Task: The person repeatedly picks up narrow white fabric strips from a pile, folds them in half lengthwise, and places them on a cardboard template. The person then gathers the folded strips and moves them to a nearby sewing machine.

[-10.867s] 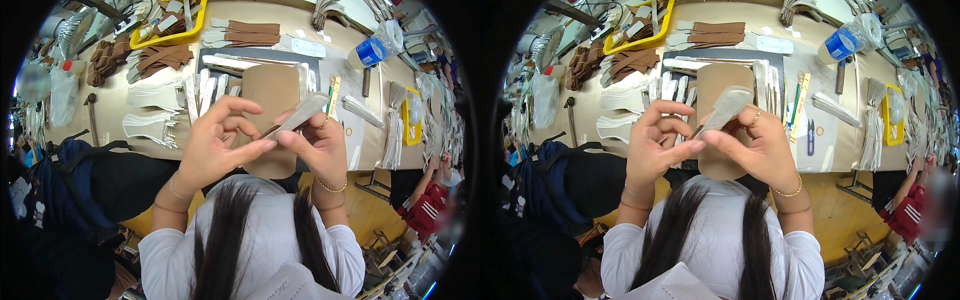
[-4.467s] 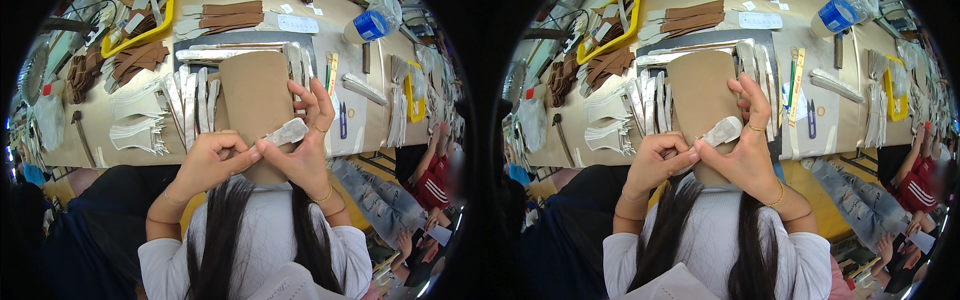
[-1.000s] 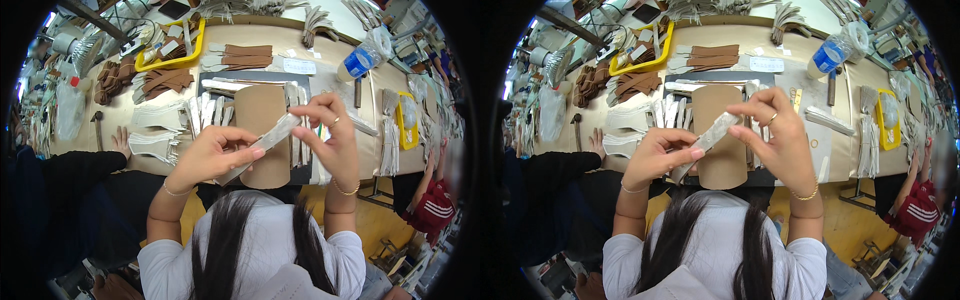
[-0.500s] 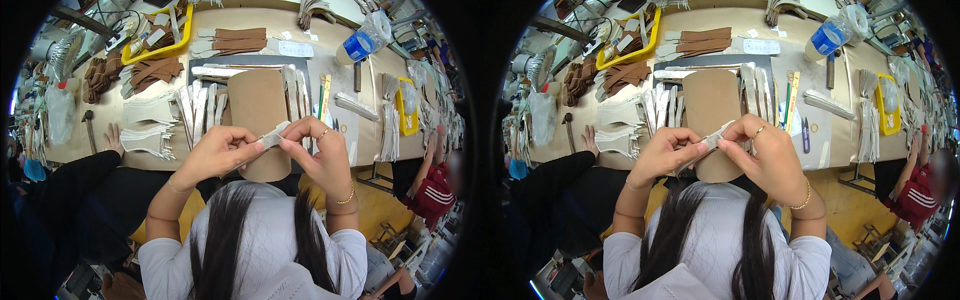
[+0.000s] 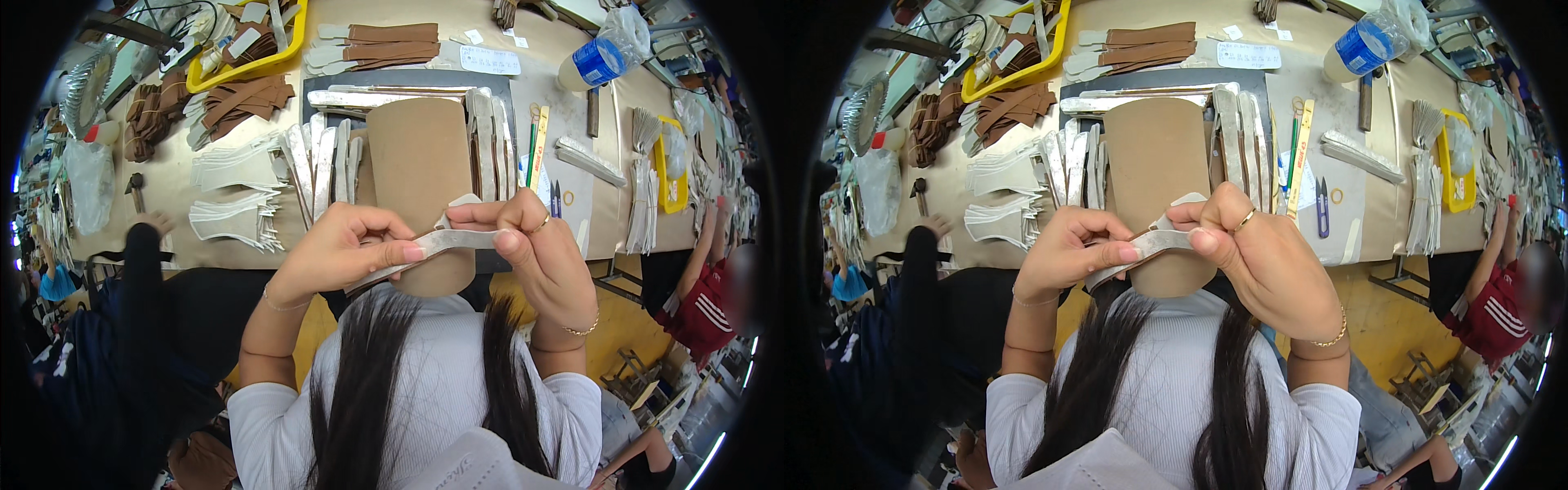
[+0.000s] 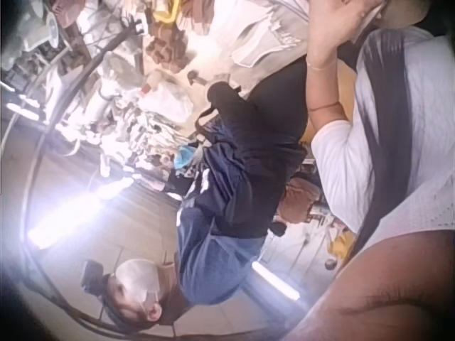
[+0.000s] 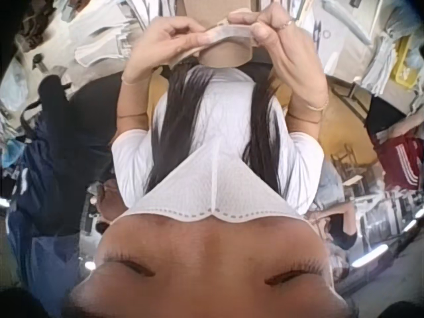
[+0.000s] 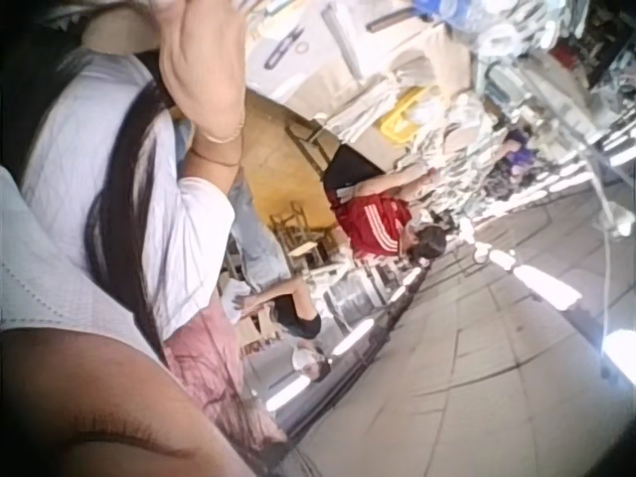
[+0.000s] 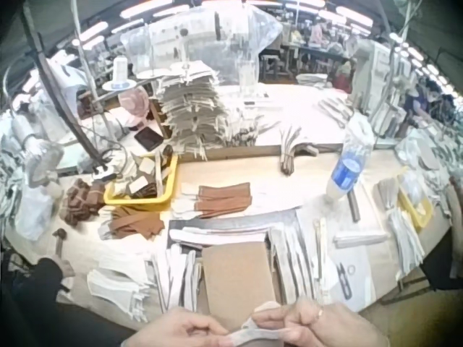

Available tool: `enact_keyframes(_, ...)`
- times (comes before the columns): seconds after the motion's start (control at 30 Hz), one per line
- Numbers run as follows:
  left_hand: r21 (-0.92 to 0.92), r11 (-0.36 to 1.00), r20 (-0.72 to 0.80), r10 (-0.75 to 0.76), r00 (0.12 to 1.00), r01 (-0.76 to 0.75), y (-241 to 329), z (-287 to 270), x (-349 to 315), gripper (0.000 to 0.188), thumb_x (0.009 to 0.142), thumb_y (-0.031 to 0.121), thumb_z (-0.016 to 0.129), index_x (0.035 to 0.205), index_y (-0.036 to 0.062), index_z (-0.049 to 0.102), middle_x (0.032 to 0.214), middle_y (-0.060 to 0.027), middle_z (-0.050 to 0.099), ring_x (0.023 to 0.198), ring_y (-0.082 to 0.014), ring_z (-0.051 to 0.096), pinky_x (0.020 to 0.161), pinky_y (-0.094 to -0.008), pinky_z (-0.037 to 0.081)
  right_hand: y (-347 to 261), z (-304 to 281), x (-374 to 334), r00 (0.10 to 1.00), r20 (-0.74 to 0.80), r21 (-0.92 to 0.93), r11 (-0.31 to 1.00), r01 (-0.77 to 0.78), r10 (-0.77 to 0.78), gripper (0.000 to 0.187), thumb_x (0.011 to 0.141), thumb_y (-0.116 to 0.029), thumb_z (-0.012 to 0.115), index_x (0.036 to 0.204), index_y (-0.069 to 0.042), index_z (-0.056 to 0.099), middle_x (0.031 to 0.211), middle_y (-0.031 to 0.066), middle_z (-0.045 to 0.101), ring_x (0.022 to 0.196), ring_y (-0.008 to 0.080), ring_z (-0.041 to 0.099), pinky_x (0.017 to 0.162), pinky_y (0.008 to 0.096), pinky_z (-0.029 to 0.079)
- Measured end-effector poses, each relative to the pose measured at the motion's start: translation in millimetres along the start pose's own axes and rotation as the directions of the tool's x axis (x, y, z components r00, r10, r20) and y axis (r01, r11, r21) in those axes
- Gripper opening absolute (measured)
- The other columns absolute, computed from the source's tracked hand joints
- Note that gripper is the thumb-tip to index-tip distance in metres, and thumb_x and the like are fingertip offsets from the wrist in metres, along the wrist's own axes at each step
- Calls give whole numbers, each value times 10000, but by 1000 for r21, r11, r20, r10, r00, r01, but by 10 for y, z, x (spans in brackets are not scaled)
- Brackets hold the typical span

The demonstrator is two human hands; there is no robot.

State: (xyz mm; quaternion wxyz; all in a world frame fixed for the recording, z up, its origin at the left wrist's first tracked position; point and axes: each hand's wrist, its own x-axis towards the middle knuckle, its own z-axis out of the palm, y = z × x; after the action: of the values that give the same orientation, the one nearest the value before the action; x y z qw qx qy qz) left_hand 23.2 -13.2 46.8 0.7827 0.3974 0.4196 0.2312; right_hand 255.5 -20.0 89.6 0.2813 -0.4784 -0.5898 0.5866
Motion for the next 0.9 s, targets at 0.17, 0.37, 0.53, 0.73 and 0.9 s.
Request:
enact_keyframes(0.17,-10,996,26,92,995,-92,-75,-12,2,135,791,53,733,835,-58,670,688,-72,650,585,-85,603,506,-182,435,89,-59,-16,994,87,194,980,52,-70,264,984,-230,473,859,-6,415,1156,326,565,1093,299,585,985,398,444)
enact_keyframes(0.37,78,997,-10,7,1000,-6,-81,-70,-33,132,784,44,731,836,-65,677,670,-73,647,561,-75,593,490,-178,421,125,-26,-17,1000,-1,140,990,-6,7,307,918,-271,612,900,-3,466,1081,228,621,1005,210,610,911,333,474)
enact_keyframes(0.53,83,996,-57,19,998,-15,-83,-34,26,150,790,73,741,841,-55,683,636,-53,635,518,-44,553,457,-161,377,191,71,5,993,-116,168,986,19,1,349,763,-122,778,1002,12,561,963,95,649,885,120,615,755,246,480)
enact_keyframes(0.73,134,988,-68,-64,996,72,49,13,80,149,789,98,754,789,-29,676,603,-30,622,498,-20,527,438,-149,344,335,123,57,978,-201,-57,997,49,-59,285,688,-17,795,922,-5,633,983,72,620,885,124,597,742,236,483)
enact_keyframes(0.9,160,983,-56,-84,995,92,21,-26,80,213,815,169,753,795,-27,671,631,-13,623,554,-34,568,482,-170,404,244,145,52,960,-257,-207,977,55,-109,218,668,9,794,815,-23,636,1011,75,589,912,128,576,739,248,490)
